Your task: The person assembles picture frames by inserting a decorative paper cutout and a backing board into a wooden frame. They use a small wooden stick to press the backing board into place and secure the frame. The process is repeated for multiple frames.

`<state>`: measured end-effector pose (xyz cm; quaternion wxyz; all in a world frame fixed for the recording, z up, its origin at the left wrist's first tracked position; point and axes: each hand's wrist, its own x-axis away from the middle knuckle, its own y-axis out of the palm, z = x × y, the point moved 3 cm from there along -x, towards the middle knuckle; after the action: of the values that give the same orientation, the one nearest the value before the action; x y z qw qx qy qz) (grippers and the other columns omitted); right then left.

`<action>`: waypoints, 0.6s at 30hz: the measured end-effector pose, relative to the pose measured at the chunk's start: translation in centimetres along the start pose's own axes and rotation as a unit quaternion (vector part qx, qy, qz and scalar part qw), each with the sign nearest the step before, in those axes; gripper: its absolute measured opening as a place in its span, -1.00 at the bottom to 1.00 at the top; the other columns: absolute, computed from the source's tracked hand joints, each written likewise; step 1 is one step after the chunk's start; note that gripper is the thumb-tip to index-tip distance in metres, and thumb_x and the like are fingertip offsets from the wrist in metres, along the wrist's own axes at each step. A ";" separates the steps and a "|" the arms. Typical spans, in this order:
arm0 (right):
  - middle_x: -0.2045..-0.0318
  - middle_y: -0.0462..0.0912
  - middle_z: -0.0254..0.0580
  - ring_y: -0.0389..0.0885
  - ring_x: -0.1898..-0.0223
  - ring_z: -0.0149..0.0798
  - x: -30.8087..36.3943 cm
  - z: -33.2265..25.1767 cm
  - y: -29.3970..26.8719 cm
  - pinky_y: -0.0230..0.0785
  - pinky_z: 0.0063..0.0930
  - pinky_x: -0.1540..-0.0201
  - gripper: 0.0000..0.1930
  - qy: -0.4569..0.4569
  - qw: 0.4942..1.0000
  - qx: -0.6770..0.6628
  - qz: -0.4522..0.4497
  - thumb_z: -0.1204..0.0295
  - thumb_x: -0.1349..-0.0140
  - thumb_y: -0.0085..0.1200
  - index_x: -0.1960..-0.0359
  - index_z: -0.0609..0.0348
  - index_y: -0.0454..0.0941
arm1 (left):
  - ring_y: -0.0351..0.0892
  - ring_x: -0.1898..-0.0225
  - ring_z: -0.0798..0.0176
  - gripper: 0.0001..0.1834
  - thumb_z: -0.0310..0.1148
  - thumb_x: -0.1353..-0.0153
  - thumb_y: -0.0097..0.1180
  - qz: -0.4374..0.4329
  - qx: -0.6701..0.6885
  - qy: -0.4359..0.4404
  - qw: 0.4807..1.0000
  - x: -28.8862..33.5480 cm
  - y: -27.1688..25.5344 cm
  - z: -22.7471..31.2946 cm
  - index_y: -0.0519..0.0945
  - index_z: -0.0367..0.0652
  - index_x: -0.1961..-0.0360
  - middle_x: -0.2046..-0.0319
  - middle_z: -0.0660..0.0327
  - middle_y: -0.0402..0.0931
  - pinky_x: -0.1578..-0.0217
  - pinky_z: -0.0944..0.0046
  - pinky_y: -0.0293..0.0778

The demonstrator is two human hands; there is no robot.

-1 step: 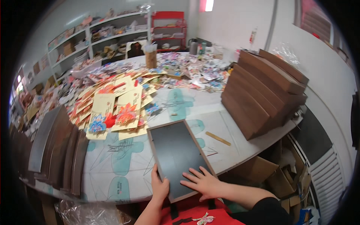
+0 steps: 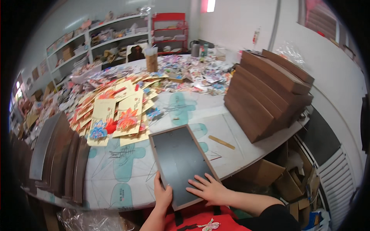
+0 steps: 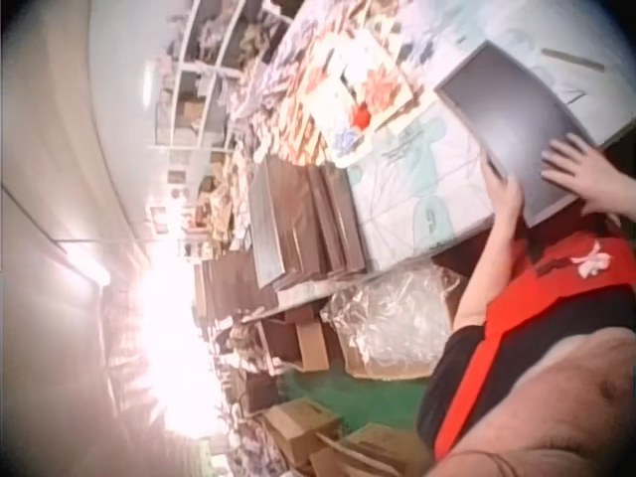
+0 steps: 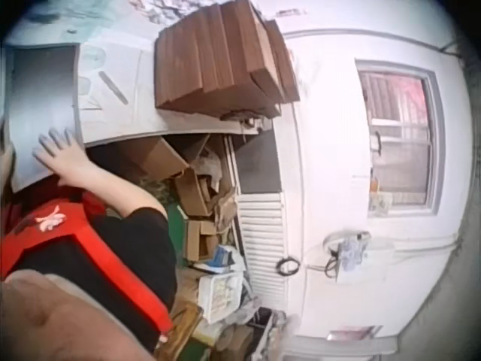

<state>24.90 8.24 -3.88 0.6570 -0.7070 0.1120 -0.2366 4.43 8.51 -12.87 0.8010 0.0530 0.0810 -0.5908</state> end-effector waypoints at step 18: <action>0.13 0.55 -0.05 0.58 0.13 -0.19 7.0 11.0 -1.1 0.45 -0.35 0.02 -0.40 0.132 0.345 -0.728 0.577 0.53 0.14 0.19 -0.03 0.44 0.36 | 0.55 0.12 0.22 -0.67 -0.53 -0.28 -0.08 0.039 0.207 -0.206 0.956 8.0 -6.4 1.5 0.37 -0.40 -0.07 0.09 0.00 0.50 0.08 0.32 0.47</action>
<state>36.05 14.72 -1.81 -0.1663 -0.6269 0.7055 0.2856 0.68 -1.13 -12.88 0.7943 0.0977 -0.2115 -0.5611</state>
